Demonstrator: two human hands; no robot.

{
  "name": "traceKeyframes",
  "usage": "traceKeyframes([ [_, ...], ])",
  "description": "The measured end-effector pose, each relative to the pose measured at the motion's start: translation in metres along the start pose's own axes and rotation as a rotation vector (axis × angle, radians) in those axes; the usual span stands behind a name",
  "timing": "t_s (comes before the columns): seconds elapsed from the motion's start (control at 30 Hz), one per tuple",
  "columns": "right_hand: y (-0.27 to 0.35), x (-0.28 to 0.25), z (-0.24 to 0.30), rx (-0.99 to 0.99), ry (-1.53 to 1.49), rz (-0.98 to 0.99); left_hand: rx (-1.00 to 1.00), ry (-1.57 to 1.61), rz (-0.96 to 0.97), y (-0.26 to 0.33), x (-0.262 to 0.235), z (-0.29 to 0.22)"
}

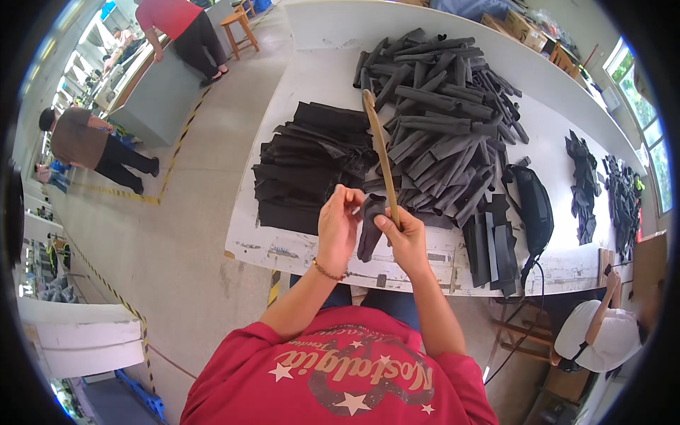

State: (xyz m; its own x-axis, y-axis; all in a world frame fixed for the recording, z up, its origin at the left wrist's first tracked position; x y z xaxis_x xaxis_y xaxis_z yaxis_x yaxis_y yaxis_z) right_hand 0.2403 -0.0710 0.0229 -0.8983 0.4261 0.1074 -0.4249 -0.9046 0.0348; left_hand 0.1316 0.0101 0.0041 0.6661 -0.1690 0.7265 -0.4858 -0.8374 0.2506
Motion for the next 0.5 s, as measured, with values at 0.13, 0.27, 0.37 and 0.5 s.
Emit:
traceKeyframes([
  [0.13, -0.026, -0.018, 0.037, -0.212, 0.234, -0.103, 0.250, -0.371, 0.078, 0.011, -0.009, -0.007],
  [0.27, -0.092, -0.087, 0.150, -0.460, 0.434, -0.510, 0.544, -1.179, 0.206, 0.042, -0.025, -0.010],
  [0.37, -0.089, -0.094, 0.198, -0.751, 0.754, -0.723, 0.850, -1.435, 0.070, 0.039, -0.051, -0.040],
  [0.5, -0.082, -0.072, 0.084, -0.381, 0.491, -0.166, 0.872, -1.648, 0.081, 0.015, -0.068, -0.065],
])
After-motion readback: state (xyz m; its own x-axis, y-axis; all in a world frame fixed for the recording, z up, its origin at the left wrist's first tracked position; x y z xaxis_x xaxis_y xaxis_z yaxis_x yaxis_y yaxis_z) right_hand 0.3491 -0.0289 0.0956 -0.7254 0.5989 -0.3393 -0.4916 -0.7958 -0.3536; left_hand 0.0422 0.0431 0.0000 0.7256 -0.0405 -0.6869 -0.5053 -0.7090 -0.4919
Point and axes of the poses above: each hand's wrist, its own y-axis away from the middle knuckle, its own x-axis out of the palm, z = x × y, the point moved 9 cm from there along -y, towards the middle knuckle, and after that the axes turned 3 degrees about -x, right-handed, at the moved point
